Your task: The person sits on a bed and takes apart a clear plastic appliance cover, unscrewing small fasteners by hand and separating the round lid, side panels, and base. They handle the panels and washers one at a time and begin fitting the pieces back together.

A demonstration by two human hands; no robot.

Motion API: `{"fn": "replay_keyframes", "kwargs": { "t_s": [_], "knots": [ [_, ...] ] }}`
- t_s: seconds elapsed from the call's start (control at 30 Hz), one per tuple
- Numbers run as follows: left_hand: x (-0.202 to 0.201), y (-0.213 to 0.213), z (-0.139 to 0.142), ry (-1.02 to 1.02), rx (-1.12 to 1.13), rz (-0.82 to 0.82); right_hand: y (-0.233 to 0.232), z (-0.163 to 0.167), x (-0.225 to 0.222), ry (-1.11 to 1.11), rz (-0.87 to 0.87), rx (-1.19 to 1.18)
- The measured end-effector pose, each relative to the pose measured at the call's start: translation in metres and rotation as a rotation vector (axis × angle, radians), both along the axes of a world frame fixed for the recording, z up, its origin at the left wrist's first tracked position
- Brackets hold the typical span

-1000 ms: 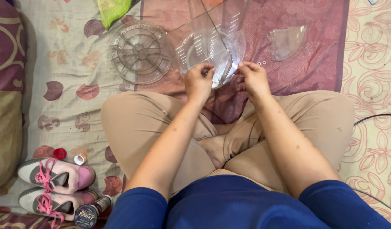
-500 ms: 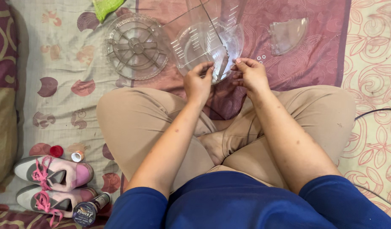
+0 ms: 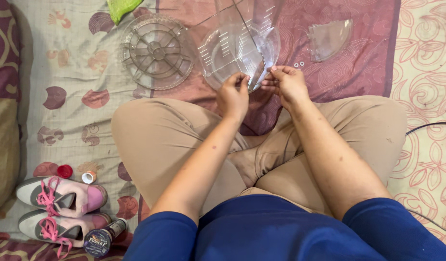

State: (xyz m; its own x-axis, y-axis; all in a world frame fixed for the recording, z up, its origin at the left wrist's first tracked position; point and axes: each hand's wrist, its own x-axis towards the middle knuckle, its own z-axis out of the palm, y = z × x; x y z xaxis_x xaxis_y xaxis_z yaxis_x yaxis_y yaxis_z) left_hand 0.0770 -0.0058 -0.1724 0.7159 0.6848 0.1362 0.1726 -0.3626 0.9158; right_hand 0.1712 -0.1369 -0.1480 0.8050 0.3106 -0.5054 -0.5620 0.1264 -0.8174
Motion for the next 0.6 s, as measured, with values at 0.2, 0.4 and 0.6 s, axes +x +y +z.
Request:
{"fn": "replay_keyframes", "kwargs": {
  "t_s": [0.2, 0.4, 0.6],
  "knots": [
    [0.000, -0.021, -0.001, -0.047, 0.010, 0.082, 0.005, 0.004, -0.008, 0.024, -0.080, 0.097],
    [-0.003, -0.025, -0.001, -0.110, -0.128, 0.079, 0.013, 0.017, -0.012, 0.016, -0.100, 0.090],
    [-0.004, -0.029, -0.001, -0.108, -0.245, 0.039, 0.010, 0.026, -0.003, -0.042, -0.036, 0.023]
  ]
}}
